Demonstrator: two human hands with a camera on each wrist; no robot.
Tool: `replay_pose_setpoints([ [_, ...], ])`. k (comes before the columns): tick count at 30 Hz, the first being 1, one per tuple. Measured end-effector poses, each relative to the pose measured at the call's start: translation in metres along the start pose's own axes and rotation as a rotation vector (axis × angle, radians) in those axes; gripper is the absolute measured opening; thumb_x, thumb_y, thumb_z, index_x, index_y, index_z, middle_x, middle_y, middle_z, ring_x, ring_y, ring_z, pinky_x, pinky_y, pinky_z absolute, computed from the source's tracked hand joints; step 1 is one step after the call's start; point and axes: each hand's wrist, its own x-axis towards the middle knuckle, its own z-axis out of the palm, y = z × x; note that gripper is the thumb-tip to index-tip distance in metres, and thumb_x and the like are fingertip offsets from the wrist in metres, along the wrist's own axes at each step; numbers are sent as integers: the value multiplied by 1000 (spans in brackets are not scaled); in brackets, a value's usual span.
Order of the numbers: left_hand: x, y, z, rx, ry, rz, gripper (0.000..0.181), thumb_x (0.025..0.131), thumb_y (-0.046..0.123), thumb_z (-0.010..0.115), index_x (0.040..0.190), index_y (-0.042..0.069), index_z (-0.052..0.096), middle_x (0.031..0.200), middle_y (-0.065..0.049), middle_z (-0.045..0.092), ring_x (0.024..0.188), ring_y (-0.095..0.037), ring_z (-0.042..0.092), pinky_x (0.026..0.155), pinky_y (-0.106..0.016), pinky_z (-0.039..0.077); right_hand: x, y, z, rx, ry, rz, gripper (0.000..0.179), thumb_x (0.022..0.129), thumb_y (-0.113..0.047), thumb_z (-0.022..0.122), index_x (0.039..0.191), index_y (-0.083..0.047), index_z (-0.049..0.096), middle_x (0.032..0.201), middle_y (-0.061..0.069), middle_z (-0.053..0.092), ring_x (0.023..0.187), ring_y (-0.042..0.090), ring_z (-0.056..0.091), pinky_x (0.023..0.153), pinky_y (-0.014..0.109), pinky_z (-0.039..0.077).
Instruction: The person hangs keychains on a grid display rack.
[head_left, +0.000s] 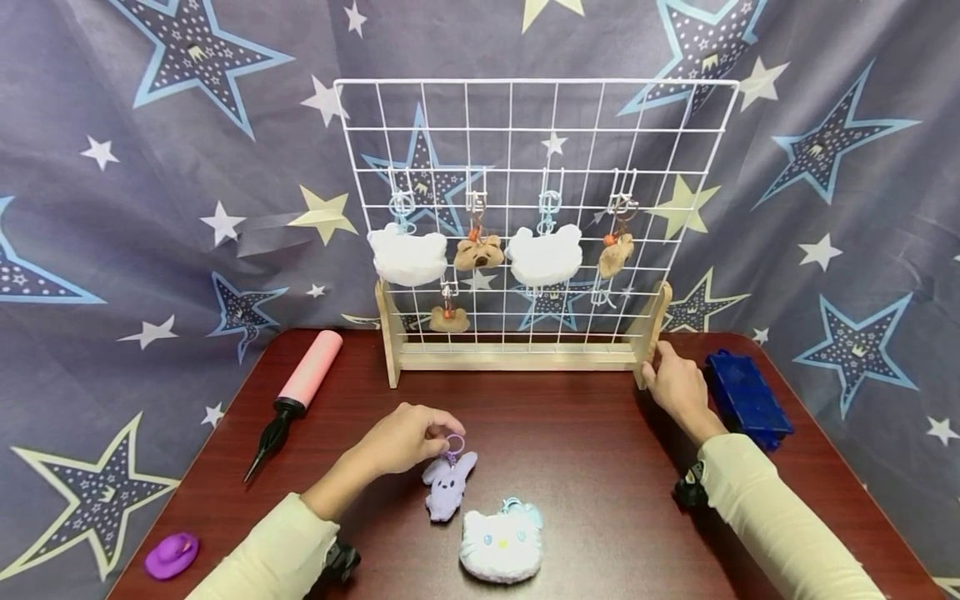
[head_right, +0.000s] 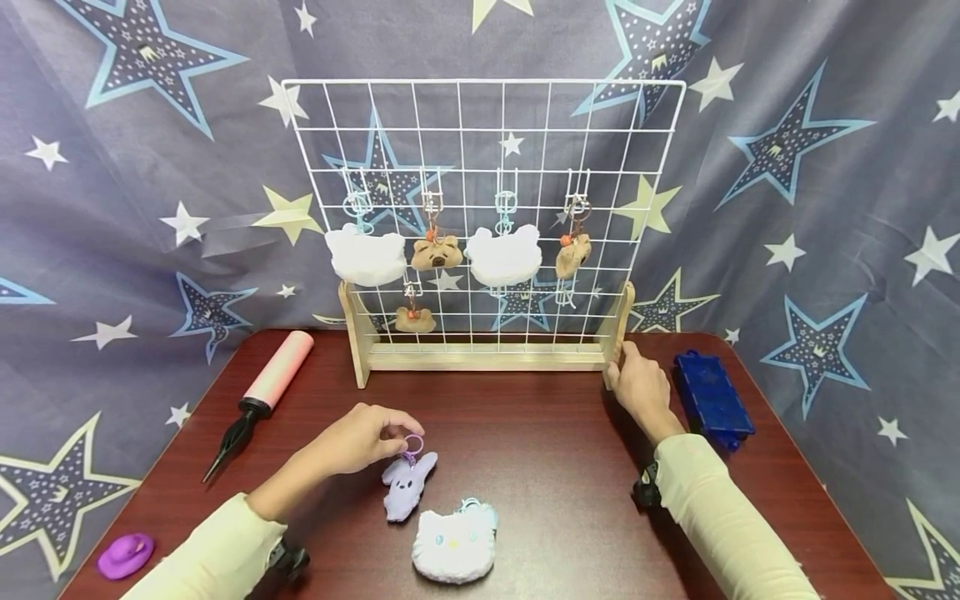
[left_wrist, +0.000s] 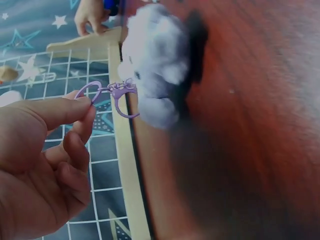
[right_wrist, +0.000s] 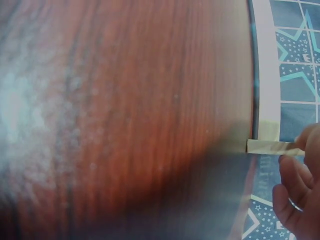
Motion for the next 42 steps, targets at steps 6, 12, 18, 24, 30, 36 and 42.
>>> replay_pose_setpoints([
  [6, 8, 8, -7, -12, 51, 16, 25, 89, 7, 72, 111, 18, 77, 80, 9, 74, 62, 2, 55, 55, -17, 45, 0, 1, 1, 6, 4, 2, 37, 95, -27, 61, 125, -7, 56, 101, 31, 72, 85, 54, 68, 69, 63, 51],
  [12, 18, 14, -11, 3, 116, 27, 27, 89, 7, 70, 111, 20, 77, 77, 9, 73, 60, 0, 55, 53, -17, 43, 1, 0, 1, 10, 8, -4, 35, 96, -27, 61, 124, -7, 56, 102, 30, 72, 85, 54, 68, 69, 64, 52],
  [18, 30, 18, -11, -8, 176, 33, 26, 90, 10, 73, 113, 21, 77, 81, 7, 77, 63, 0, 58, 55, -17, 43, 0, 1, 1, 11, 10, -2, 36, 95, -27, 60, 124, -7, 56, 102, 30, 72, 86, 54, 68, 69, 64, 51],
  [24, 43, 22, -13, -4, 236, 18, 26, 91, 11, 73, 114, 22, 77, 81, 9, 76, 66, -2, 57, 58, -18, 44, 1, 2, 1, 11, 15, -4, 35, 95, -27, 60, 123, -7, 56, 101, 29, 73, 86, 54, 68, 71, 64, 51],
  [30, 55, 28, -14, -32, 271, 4, 27, 92, 12, 73, 117, 23, 77, 90, 5, 78, 74, -3, 63, 61, -20, 47, 2, 1, 2, 3, 10, 2, 35, 96, -26, 61, 125, -7, 56, 104, 30, 72, 88, 55, 67, 71, 64, 51],
  [36, 70, 34, -15, -57, 307, 4, 26, 93, 16, 73, 117, 24, 77, 94, 4, 80, 76, -4, 68, 59, -21, 49, 2, -1, 1, -4, 6, 3, 37, 96, -26, 61, 126, -6, 55, 104, 32, 71, 87, 55, 67, 70, 65, 51],
  [42, 89, 42, -14, -84, 349, 22, 24, 95, 18, 72, 118, 22, 76, 89, 1, 79, 79, -11, 72, 61, -23, 53, 1, 1, 4, -3, 7, 4, 37, 96, -27, 60, 126, -6, 55, 103, 32, 71, 86, 55, 67, 70, 64, 51],
])
